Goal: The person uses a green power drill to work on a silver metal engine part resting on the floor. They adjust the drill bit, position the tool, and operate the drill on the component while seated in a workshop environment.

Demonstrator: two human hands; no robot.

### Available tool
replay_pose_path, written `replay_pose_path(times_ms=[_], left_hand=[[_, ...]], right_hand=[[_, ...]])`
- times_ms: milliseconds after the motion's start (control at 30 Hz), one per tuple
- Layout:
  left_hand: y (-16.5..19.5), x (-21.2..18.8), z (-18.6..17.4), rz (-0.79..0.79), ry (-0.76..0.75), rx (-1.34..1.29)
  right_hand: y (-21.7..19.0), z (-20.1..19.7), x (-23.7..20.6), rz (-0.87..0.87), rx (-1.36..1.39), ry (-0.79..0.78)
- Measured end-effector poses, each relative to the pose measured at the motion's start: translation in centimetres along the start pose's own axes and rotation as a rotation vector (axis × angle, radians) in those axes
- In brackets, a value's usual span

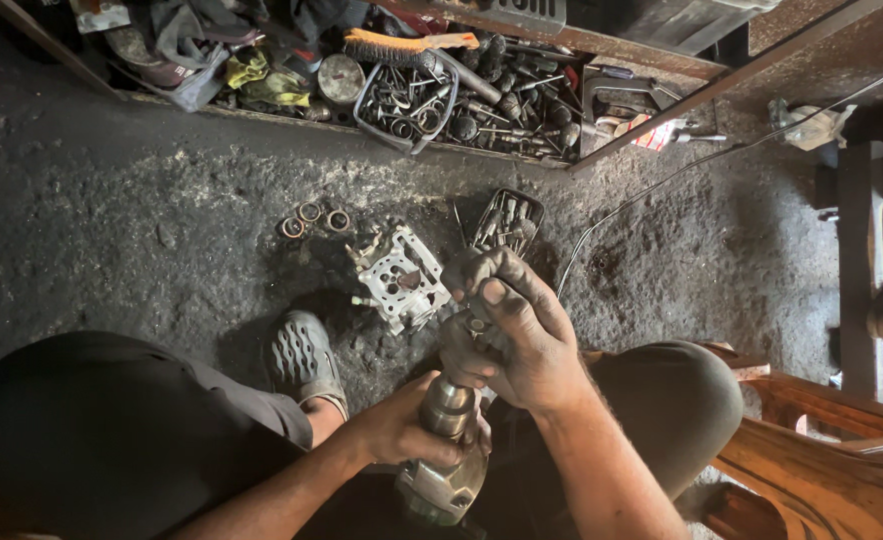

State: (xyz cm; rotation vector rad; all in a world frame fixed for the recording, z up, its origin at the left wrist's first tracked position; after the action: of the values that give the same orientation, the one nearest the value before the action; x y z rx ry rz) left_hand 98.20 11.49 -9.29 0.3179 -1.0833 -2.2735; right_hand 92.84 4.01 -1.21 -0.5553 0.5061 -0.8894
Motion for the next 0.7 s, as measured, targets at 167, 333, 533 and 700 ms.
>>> replay_pose_path(times_ms=[167, 333, 533, 700], left_hand=[[0.0, -0.4, -0.1, -0.02, 0.047, -0.054], [0.2, -0.9, 0.0, 0.01, -0.003, 0.008], [-0.2, -0.9, -0.1, 0.006, -0.026, 0.127], [-1.0, -0.3, 0.3, -0.022, -0.017, 0.065]], right_hand=[[0.3, 0.2, -0.1, 0.0, 0.002, -0.002], [0.6, 0.3, -0.2, 0.006, 0.007, 0.007], [0.8, 0.1, -0.5, 0.024, 0.049, -0.007], [0.8, -0.5, -0.9, 0.025, 0.004, 0.034]])
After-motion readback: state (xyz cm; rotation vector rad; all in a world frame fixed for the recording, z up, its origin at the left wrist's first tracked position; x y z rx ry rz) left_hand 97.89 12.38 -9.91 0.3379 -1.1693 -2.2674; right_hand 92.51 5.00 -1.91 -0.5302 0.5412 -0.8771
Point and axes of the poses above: each hand's wrist, its own x-axis towards the middle knuckle, its own z-axis out of the palm, y = z × x, the point moved 8 cm from there along x, towards the middle knuckle, and after that the axes turned 7 degrees about z, right-handed, at the moved point
